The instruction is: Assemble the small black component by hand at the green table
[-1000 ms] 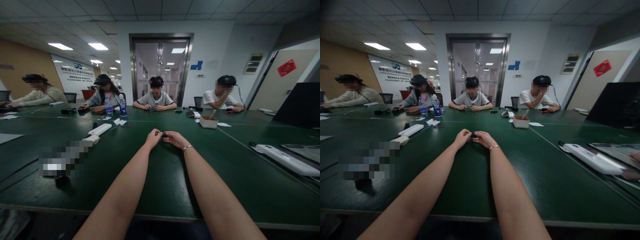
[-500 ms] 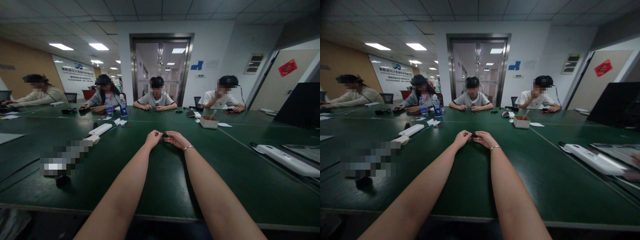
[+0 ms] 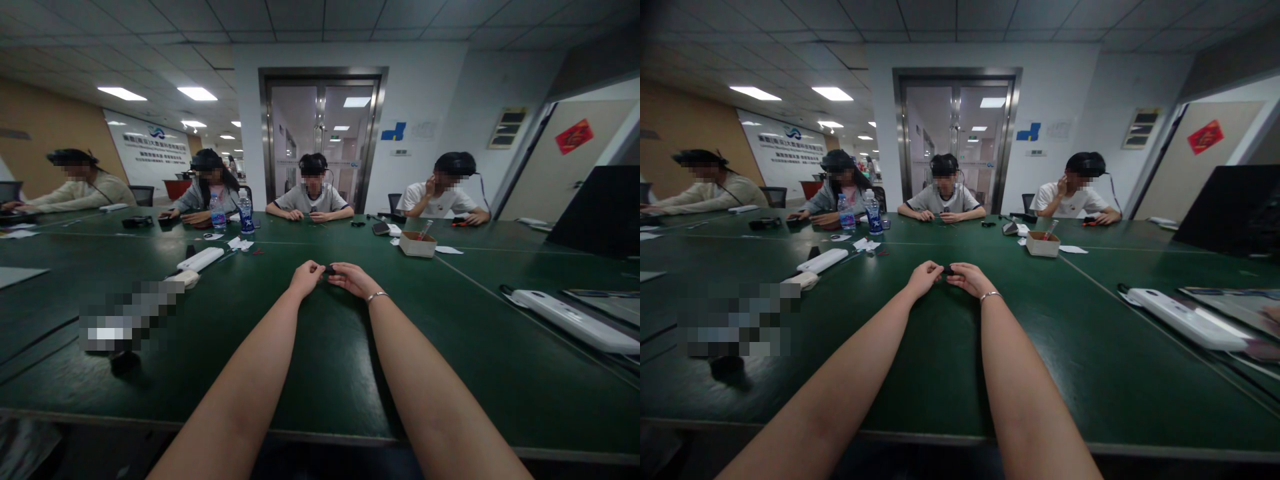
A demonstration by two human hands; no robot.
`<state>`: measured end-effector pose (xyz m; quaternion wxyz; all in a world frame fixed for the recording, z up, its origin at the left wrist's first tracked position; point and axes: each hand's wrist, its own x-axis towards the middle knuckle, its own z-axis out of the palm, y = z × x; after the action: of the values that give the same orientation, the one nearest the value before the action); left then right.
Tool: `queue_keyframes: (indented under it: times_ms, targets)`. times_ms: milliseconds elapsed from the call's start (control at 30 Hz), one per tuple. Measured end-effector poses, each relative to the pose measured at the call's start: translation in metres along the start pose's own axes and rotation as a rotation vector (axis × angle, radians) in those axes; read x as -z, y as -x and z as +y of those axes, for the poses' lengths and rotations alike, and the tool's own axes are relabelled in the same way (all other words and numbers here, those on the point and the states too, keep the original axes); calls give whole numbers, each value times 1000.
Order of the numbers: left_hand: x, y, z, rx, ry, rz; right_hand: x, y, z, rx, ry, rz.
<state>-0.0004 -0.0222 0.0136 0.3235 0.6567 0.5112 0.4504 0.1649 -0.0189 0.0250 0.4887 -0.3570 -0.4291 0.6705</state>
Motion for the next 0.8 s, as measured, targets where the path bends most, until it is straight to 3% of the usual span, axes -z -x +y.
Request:
queue_keyframes:
  times_ms: [433,800]
  targets:
    - [0,-5,-7,-45,-176,-3,2,-3,2,-3,34,-24]
    - [6,2,3,-4,-266,-20,-1,2,-2,-16,82,-60]
